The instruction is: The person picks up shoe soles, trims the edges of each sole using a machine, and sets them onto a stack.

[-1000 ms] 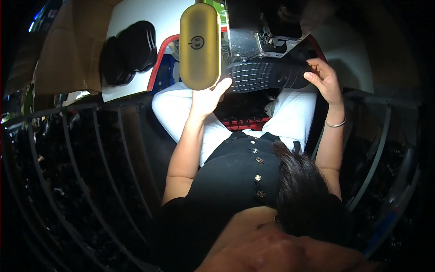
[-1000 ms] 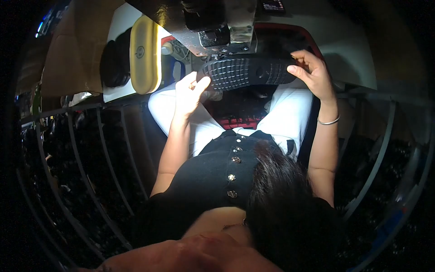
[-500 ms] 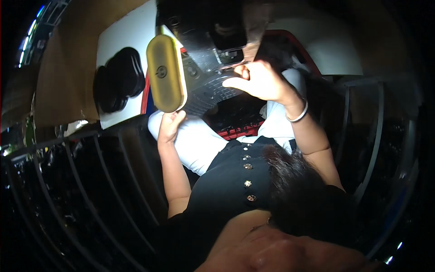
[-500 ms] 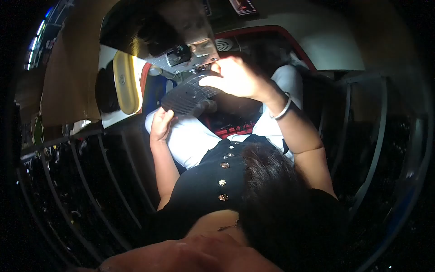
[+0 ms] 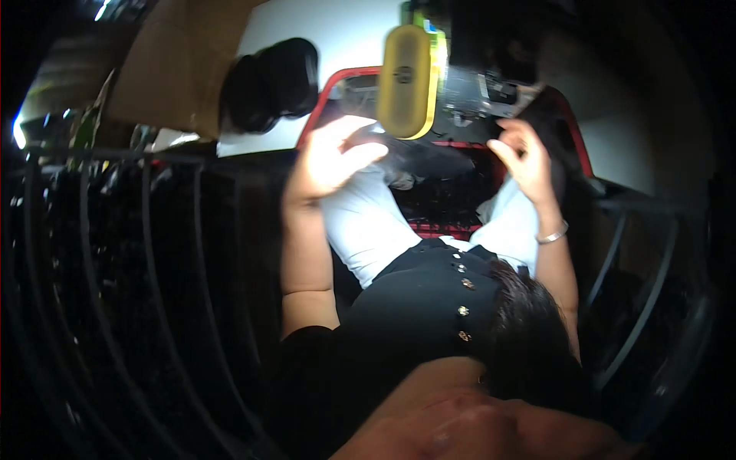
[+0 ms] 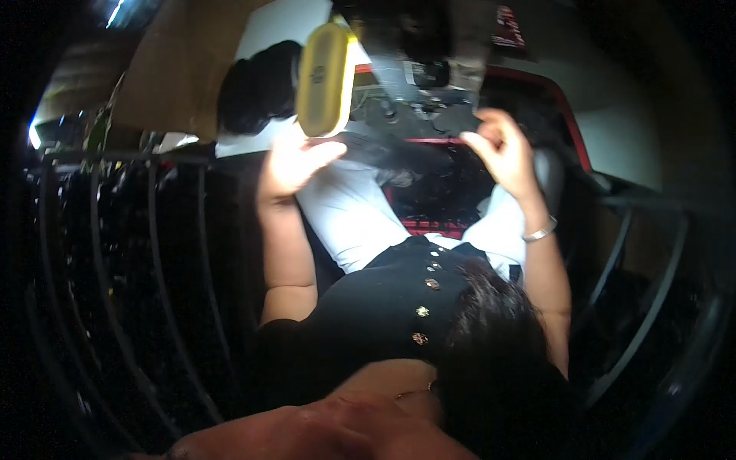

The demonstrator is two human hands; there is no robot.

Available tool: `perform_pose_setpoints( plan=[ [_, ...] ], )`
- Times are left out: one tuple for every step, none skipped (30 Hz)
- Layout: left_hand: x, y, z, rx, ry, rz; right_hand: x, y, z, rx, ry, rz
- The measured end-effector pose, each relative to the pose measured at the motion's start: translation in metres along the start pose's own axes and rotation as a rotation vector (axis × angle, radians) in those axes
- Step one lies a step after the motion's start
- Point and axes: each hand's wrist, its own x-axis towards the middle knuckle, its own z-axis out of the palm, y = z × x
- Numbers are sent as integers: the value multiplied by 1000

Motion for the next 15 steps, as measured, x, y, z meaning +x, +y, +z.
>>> perform_pose_setpoints(
  plan=[
    [-12,18,-26,263,147,10,-7,20,-14,39,0,38],
    [-26,33,-48,512,275,26,-15,41,-27,-29,45,101],
    [-36,34,-67,462,464,54,-23,62,-38,-51,26,182],
    [-39,7,-101,485,598,197,-32,78,-49,-78,27,270],
    [-36,6,-114,575,659,192,-40,83,-54,-84,25,287],
    [-32,6,-121,662,725,184,-45,86,-56,-90,20,306],
    [-21,-3,-129,766,779,175,-48,99,-58,-78,0,302],
    [-13,-16,-137,875,841,168,-49,103,-55,-49,12,302],
    [-7,-33,-149,838,790,67,-46,96,-53,-41,9,322],
    [-2,-57,-165,807,740,-34,-44,98,-52,-38,-1,328],
    [2,-90,-188,822,628,-20,-40,94,-52,-48,11,324],
    [1,-101,-187,923,511,-22,-37,93,-54,-57,23,318],
    [1,-112,-192,885,519,25,-33,93,-62,-57,27,271],
    [3,-120,-195,844,524,73,-27,94,-70,-34,74,257],
    [3,-115,-189,916,527,78,-21,92,-84,-22,128,239]
  ],
)
